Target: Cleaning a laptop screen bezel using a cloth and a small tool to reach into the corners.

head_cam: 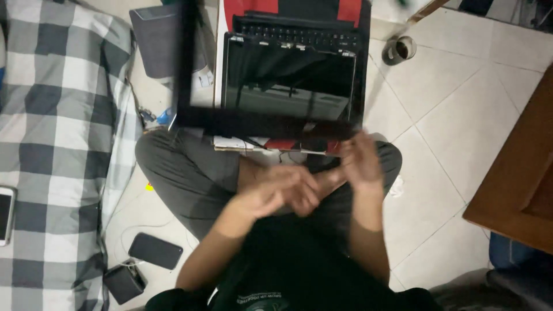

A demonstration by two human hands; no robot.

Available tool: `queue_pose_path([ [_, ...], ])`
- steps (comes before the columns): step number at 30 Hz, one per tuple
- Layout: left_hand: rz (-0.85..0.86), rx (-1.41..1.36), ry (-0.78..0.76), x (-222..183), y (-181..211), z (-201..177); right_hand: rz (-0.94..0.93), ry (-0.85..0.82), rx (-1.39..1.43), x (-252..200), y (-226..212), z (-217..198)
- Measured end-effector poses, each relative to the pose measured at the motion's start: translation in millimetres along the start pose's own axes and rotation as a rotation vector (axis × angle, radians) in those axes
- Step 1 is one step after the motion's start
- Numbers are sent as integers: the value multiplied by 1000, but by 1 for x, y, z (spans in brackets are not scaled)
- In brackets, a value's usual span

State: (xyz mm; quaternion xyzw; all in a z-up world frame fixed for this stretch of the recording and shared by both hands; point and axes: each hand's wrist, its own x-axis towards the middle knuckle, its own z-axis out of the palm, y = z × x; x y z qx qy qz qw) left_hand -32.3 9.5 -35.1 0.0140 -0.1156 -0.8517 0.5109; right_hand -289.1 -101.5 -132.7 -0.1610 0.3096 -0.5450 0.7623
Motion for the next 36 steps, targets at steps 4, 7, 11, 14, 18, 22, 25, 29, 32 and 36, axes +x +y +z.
queue_pose_path([
  [4, 290, 494, 622, -7, 79, 26, -162, 97, -116, 1, -60, -22],
  [7, 515, 717, 735, -13, 117, 8, -191, 158, -193, 1, -75, -22],
  [11, 539, 976, 800, -11, 143, -6, -185, 215, -282, 5, -74, -30],
  [14, 490, 1030, 807, -2, 148, -5, -166, 220, -333, 11, -65, -42],
  [18, 515, 1173, 844, -7, 148, -54, -155, 222, -396, 17, -50, -38],
  [22, 528, 1418, 1005, -12, 149, -88, -128, 199, -415, 27, -45, -40],
  [25, 499, 1485, 1054, -12, 147, -95, -104, 190, -442, 34, -42, -43],
  [29, 476, 1476, 1069, -9, 145, -95, -83, 177, -433, 44, -36, -59],
  [32, 480, 1479, 1069, -14, 145, -116, -57, 191, -396, 43, -29, -61],
  [36, 491, 1393, 1090, -19, 140, -131, -44, 209, -397, 39, -19, -54],
])
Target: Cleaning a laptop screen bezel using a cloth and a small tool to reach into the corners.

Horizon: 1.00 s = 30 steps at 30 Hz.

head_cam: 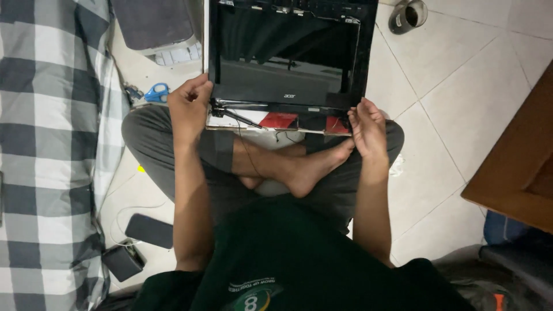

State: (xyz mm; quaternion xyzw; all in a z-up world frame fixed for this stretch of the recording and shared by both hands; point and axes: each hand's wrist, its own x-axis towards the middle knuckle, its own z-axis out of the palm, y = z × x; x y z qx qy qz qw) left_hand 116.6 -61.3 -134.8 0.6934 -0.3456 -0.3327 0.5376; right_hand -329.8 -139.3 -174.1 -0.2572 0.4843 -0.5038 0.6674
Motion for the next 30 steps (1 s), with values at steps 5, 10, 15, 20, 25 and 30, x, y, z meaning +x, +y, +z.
queue_pose_path([
  [5, -16, 32, 16, -14, -6, 3, -19, 43, -34, -9, -4, 7],
  [10, 76, 96, 49, -17, -1, 2, -38, 59, -104, -3, 5, 3],
  [15, 149, 137, 74, -14, 9, 2, -74, 95, -199, -2, 6, 12],
  [20, 208, 97, 70, -15, 11, 7, -117, 139, -254, 3, 10, 11],
  [25, 137, 103, 80, -13, -10, 8, -108, 132, -282, 8, 15, 8],
  [30, 123, 79, 123, -14, -14, 9, -94, 133, -265, 9, 15, 5],
])
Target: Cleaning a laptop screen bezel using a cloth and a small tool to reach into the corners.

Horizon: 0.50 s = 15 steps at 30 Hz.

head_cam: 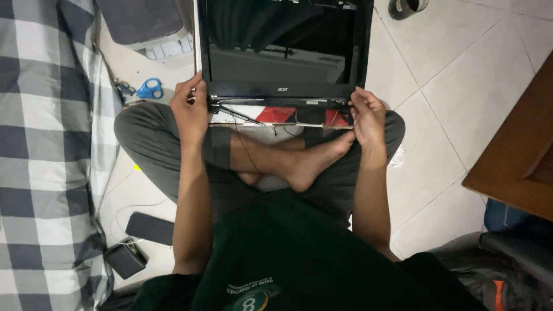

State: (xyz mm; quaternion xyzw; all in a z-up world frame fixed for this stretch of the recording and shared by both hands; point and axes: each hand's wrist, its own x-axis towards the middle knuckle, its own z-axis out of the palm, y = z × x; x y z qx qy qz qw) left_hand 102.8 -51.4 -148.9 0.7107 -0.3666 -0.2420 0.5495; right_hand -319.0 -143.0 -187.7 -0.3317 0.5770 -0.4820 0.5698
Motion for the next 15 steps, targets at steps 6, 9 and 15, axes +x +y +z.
queue_pose_path([
  [6, -10, -11, -22, 0, -5, 2, -28, 23, 4, -5, -1, 2],
  [9, -12, -32, -17, 3, -7, 2, -59, 20, -19, -9, -6, 6],
  [15, -46, -43, -35, 2, -14, 0, -115, 34, -111, -21, -11, 4],
])
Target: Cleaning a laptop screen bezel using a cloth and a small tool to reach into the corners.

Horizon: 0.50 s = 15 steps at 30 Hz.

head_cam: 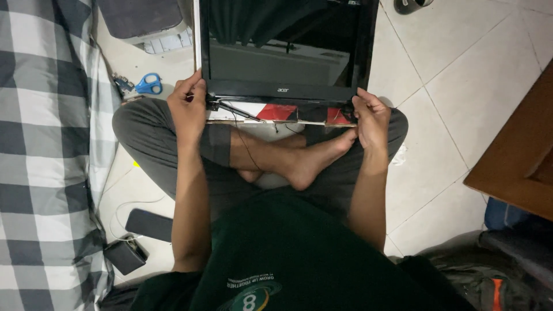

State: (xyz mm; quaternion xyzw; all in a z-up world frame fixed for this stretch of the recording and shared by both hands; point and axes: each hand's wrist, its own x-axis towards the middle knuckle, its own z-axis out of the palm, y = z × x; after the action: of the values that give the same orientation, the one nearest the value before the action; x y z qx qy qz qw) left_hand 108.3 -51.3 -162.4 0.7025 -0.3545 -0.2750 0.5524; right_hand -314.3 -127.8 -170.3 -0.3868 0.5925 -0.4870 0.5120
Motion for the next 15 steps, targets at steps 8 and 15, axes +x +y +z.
queue_pose_path([
  [8, 2, -79, -31, -1, 0, -1, 25, -74, 44, 1, -4, -4],
  [15, 25, -35, -22, -3, 5, -3, 21, -78, 6, 5, 1, -4],
])
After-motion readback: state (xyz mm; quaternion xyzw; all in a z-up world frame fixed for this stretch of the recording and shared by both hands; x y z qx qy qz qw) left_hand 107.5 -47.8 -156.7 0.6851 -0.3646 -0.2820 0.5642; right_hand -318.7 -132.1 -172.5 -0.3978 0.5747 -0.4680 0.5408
